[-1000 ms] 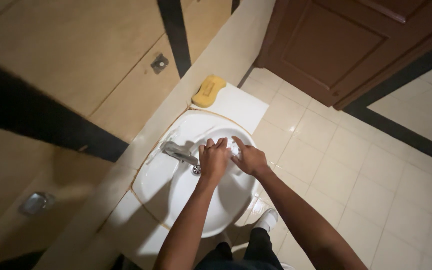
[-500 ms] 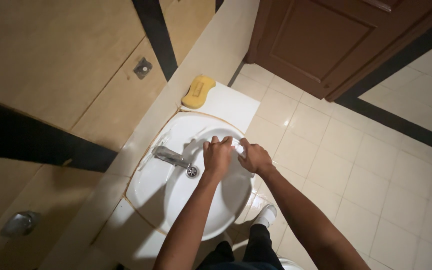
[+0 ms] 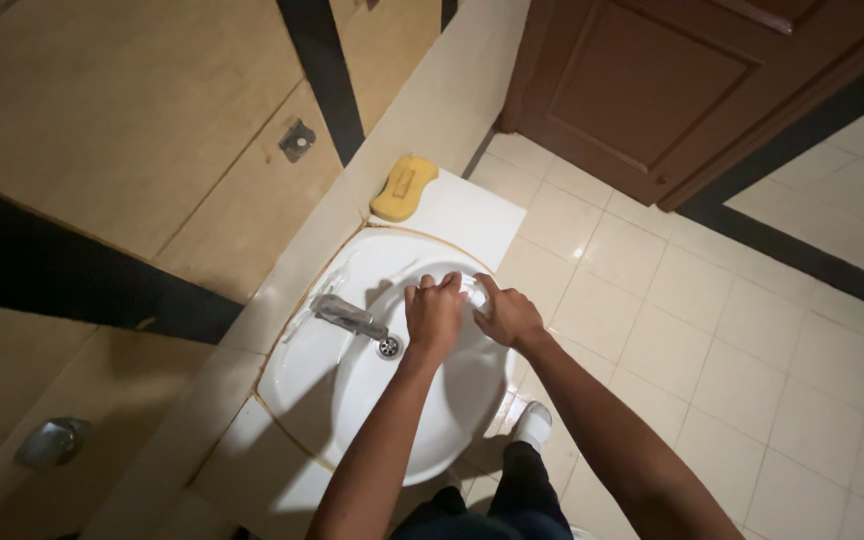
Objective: The person cleans a white bathroom sink using a blue scrub brush and a green cloth. They scrub the basin and faucet area, then wipe the surfaces with the cloth. The person also moves the cleaning items onto the toilet tank lid during the process.
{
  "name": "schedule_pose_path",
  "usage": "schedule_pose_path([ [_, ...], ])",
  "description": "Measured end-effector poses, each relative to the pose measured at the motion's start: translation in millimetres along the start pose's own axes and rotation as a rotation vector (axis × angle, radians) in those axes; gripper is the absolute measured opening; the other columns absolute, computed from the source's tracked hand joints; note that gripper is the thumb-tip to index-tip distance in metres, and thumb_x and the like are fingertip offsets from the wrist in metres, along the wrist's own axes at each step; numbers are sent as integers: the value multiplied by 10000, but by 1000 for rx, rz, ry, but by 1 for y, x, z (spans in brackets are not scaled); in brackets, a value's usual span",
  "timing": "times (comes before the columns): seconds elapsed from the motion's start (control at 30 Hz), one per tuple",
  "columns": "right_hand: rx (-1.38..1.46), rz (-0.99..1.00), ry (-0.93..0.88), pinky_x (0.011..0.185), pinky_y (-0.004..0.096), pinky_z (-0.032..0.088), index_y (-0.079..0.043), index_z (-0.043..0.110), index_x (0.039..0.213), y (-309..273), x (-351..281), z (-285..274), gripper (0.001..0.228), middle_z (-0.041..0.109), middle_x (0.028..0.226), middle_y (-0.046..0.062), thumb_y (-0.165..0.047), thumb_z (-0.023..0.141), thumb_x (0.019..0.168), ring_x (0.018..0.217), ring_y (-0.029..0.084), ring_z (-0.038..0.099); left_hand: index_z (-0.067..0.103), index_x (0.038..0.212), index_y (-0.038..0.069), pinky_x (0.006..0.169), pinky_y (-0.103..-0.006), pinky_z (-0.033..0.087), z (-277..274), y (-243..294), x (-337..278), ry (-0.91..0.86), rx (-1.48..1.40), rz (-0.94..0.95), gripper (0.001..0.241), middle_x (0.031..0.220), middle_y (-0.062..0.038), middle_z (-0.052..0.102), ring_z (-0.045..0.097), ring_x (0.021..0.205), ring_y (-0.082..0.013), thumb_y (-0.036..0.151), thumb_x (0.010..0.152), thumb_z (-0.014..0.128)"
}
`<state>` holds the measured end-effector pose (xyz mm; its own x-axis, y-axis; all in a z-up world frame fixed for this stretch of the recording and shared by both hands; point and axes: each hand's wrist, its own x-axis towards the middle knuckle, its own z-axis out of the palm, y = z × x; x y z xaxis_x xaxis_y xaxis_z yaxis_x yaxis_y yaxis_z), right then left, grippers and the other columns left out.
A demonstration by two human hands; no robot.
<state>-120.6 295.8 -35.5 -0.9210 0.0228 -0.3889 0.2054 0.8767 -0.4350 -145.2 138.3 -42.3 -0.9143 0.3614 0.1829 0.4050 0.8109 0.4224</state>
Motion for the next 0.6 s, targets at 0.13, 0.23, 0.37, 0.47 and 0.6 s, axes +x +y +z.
schedule_pose_path([
  [0.13,12,-37,-22,894,534,544,-198,467,1419,9,19,-1,625,718,1044,226,-313,692,847,1020,443,685,727,1130,98,875,-453,409,-2,2,8,-30,18,-48,249,1054,-19,762,618,990,-275,245,932,689],
  [0.23,-86,-101,-61,899,533,553,-170,524,1357,13,36,-6,538,735,1025,218,-276,677,852,1014,440,695,730,1066,112,873,-452,413,2,3,16,-39,37,-92,180,1048,-20,761,624,1018,-275,244,958,672],
  [0.37,-105,-158,-79,889,522,559,-182,516,1354,20,56,-16,542,747,1008,187,-269,673,843,1007,406,703,724,1063,125,871,-467,421,14,5,30,35,85,-132,195,1035,-21,763,627,1054,-295,265,934,683],
  [0.47,-88,-164,-112,893,504,565,-226,464,1422,16,67,-38,616,748,989,178,-279,669,843,989,388,713,717,1084,121,895,-464,426,19,10,48,38,74,-202,217,1052,-27,759,632,1047,-288,277,936,686],
  [0.6,-115,-232,-157,890,508,563,-258,382,1511,20,90,-53,695,751,983,165,-290,646,869,985,390,708,707,1189,85,862,-463,429,36,7,64,145,110,-254,366,1024,-52,759,639,1025,-285,292,887,705],
])
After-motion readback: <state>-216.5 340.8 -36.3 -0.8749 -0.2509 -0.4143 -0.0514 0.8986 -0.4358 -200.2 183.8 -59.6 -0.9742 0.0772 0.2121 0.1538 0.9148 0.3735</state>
